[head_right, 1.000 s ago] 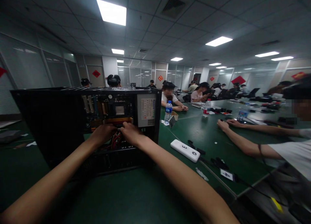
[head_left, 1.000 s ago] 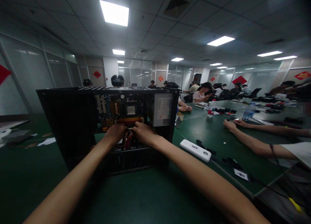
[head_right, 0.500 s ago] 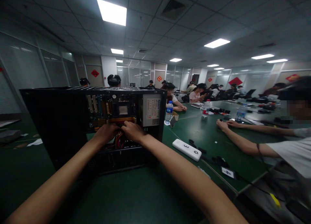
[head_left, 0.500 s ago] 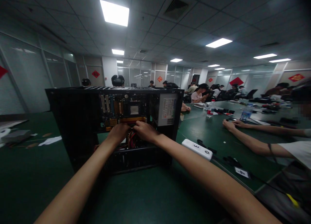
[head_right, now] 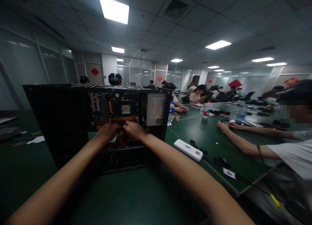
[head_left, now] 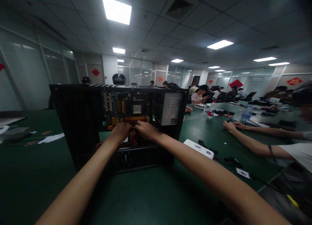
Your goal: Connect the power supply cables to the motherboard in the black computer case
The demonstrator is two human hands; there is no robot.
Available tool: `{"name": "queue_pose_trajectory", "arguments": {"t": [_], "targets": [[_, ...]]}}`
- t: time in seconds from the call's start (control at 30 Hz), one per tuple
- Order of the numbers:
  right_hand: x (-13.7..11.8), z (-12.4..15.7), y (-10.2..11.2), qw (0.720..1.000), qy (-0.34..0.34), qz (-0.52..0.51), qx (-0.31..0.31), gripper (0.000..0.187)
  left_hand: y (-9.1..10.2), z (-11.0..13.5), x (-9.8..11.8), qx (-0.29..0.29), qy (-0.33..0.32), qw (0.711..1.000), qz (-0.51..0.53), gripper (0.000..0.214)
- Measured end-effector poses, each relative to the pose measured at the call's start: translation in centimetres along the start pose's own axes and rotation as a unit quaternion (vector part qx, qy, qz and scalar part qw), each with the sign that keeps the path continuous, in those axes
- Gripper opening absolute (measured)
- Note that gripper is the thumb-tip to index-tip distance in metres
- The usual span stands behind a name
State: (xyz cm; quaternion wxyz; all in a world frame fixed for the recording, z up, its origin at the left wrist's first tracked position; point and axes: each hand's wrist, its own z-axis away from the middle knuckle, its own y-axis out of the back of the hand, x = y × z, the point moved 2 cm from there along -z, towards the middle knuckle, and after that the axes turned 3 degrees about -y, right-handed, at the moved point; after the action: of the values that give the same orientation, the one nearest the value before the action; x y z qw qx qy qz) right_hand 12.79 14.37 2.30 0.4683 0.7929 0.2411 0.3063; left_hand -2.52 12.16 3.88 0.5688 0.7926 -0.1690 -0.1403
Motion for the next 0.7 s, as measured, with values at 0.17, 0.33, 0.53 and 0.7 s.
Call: {"name": "queue_pose_trajectory", "arguments": {"t": [0.17,0.33,0.53,0.7], "targets": [[0.02,-0.15,0.01,1.0,0.0,0.013,-0.015,0.026,-0.19,0.21,-0.14,0.003,0.001,1.0,-0.004,0.029],[0.1,-0.17,0.15,0.999,0.023,0.031,-0.019,0.026,-0.21,0.35,-0.21,0.014,-0.001,1.0,0.021,0.03],[0.07,-0.09,0.32,1.0,-0.006,0.002,-0.006,0.026,-0.01,0.2,-0.07,0.009,0.021,0.999,0.027,0.028],[0.38,0.54,0.19,0.995,-0.084,-0.059,-0.009,0.027,-0.36,0.04,-0.27,0.016,0.009,0.999,0.026,0.029]]}}
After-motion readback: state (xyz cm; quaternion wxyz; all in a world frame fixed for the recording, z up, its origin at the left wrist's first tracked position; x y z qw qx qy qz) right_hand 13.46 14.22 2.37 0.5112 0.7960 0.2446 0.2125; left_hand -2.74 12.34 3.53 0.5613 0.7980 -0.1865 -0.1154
